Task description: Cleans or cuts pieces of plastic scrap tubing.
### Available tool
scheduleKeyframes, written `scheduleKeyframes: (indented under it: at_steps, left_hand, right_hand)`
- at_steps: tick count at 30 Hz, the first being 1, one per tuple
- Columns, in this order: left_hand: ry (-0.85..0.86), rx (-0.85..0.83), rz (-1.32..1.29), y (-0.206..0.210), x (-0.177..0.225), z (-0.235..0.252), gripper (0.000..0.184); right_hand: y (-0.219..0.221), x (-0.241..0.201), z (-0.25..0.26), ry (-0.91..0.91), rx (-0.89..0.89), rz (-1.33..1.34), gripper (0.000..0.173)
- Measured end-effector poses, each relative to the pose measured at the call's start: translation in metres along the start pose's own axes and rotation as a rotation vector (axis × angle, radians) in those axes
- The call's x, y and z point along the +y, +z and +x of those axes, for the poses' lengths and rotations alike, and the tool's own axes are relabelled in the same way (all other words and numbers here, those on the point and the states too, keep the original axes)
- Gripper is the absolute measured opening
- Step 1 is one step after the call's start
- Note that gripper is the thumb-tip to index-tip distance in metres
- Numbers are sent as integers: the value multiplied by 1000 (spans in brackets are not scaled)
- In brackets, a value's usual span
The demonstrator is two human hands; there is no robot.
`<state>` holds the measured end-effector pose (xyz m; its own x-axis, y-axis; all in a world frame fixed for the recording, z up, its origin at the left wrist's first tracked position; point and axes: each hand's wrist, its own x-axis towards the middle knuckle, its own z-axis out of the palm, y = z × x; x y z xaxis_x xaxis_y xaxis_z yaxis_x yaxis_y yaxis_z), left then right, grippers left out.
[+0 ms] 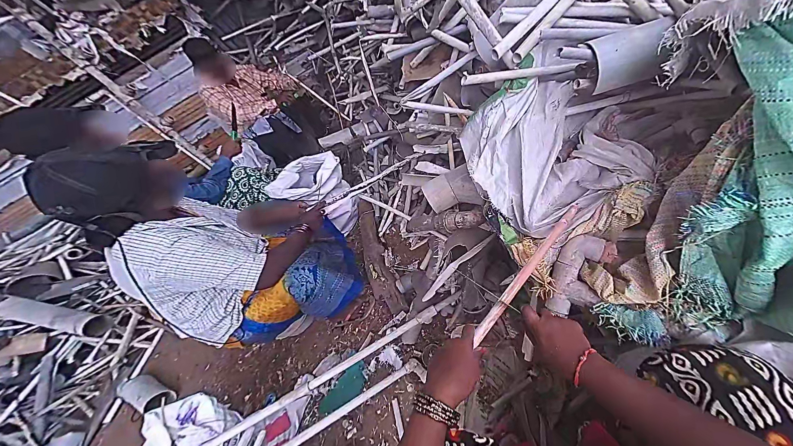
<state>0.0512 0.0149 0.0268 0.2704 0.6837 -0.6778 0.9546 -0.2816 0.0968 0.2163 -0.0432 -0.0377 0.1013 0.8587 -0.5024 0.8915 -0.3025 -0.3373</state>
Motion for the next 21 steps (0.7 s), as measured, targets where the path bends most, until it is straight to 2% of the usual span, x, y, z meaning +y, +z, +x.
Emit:
scheduleKeyframes:
  at_steps: [5, 10, 16, 21]
  left_hand:
    - [-76, 32, 63, 8, 7, 0, 47]
    - [-131, 68, 72, 7, 15, -6, 47]
    - [-146, 70, 8, 8, 17, -7, 45]
    - [-150, 74, -5, 8, 16, -6, 45]
  right_hand:
    - [-12, 14, 17, 100, 33, 50, 40]
    - [-6, -1, -5, 5, -38, 25, 38]
    - [-12, 21, 26, 138, 64, 72, 41]
    - [-6, 2, 4, 9, 9, 29, 39]
